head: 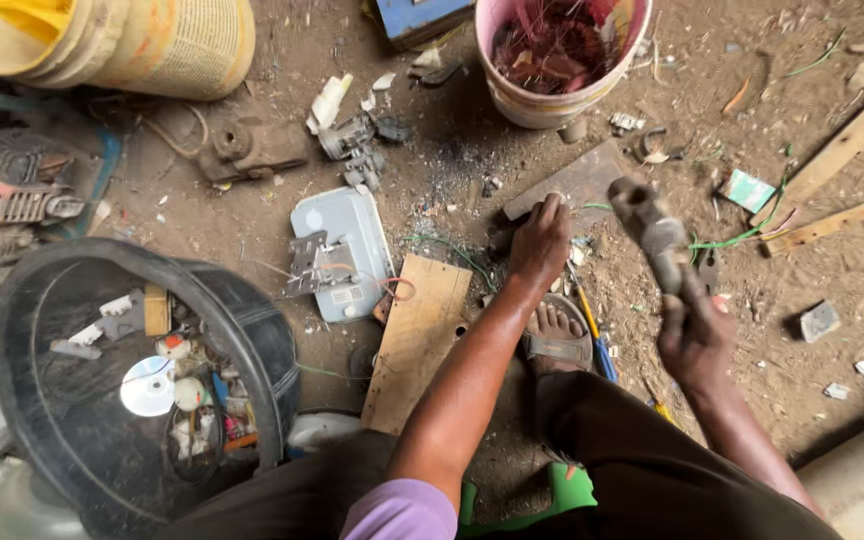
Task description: The person sits on the ground and repeatedly strips insulation from short pieces of electrical wire using a hammer and a metal block. They place a wire on the block, strike it with the hammer to break the insulation, then pull the insulation off by hand and place the copper wire into a bucket.
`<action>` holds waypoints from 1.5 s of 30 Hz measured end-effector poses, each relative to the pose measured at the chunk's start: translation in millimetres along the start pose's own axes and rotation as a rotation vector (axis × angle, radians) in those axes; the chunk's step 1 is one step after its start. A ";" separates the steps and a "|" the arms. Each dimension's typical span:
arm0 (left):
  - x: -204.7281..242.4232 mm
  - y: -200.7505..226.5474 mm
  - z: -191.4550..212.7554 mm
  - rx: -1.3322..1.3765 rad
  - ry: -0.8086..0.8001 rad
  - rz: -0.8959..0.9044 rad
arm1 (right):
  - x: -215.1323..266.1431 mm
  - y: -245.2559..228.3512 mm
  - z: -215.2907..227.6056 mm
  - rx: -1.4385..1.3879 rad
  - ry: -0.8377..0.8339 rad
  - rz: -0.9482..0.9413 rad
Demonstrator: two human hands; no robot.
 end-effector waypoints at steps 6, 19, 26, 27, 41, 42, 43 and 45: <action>-16.8 4.1 32.1 -0.047 0.138 -0.021 | -35.1 15.4 -26.0 0.226 -0.402 -0.426; -13.8 2.2 16.3 -0.036 0.079 0.002 | -16.5 12.5 -20.1 0.167 -0.289 -0.476; -12.1 -3.5 0.8 0.093 -0.127 0.124 | -2.2 38.4 -28.1 0.225 -0.232 -0.414; -11.4 -2.8 -2.6 0.090 -0.157 0.115 | -0.5 54.0 -34.0 0.352 -0.321 -0.554; 38.6 43.1 116.1 0.381 0.091 0.152 | 46.5 13.4 58.7 0.485 0.193 -0.007; 43.6 52.8 133.6 0.421 0.090 0.153 | 33.4 -18.4 73.5 0.291 0.194 0.046; 48.3 63.1 149.7 0.463 0.092 0.152 | 20.0 -54.0 89.4 0.099 0.193 0.106; 55.1 83.5 182.9 0.543 0.136 0.095 | 4.1 -136.3 114.7 0.136 0.157 0.368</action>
Point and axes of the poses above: each hand's wrist, its own x-axis away from the middle knuckle, its own z-axis out of the back of the hand, y = z × x, the point moved 6 cm from there along -x, towards the middle knuckle, and after that the axes turned 11 degrees about -z, right-handed, at the moved point
